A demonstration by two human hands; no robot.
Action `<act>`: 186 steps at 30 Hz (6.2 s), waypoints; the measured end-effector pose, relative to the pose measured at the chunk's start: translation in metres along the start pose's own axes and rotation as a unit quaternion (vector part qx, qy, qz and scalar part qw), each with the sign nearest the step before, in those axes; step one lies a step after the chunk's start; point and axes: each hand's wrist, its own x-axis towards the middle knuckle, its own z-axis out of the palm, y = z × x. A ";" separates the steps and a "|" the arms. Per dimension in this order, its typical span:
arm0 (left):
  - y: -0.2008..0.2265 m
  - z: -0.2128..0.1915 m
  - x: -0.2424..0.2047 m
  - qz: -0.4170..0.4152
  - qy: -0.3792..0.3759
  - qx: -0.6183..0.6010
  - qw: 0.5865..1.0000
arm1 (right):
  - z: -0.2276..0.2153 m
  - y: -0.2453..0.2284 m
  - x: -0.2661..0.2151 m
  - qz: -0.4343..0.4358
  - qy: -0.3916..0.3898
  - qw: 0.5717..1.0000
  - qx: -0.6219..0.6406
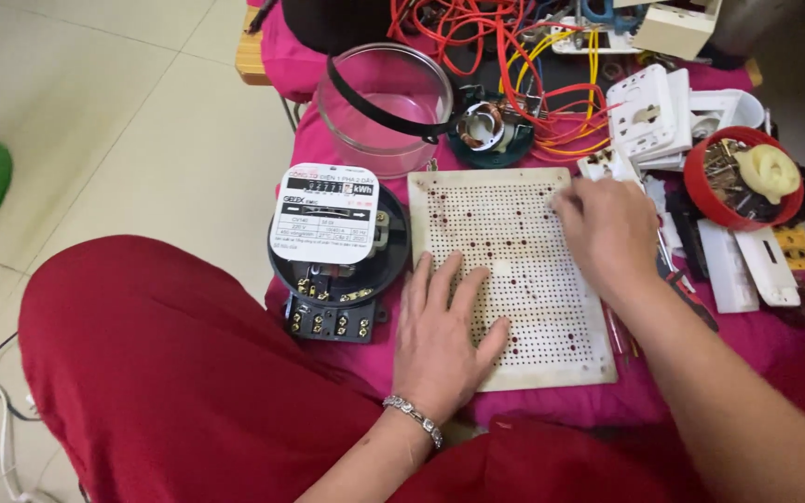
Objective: The person is using a screwdriver to clear debris from the holes of a perforated board and inspecting an electric meter on a cluttered workspace.
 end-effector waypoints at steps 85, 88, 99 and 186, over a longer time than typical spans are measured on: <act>-0.002 0.012 -0.005 0.012 0.032 0.051 0.998 | -0.046 0.030 -0.150 0.004 -0.099 0.995 0.020; -0.003 0.013 -0.005 0.030 0.050 0.055 0.997 | -0.036 0.031 -0.119 -0.016 -0.074 0.997 -0.002; -0.001 0.010 -0.004 0.018 0.029 0.062 0.998 | -0.051 0.027 -0.159 0.021 -0.092 0.995 0.025; -0.035 -0.002 0.009 -0.176 0.070 -0.705 0.684 | 0.001 -0.098 -0.115 -0.159 -0.108 0.976 0.097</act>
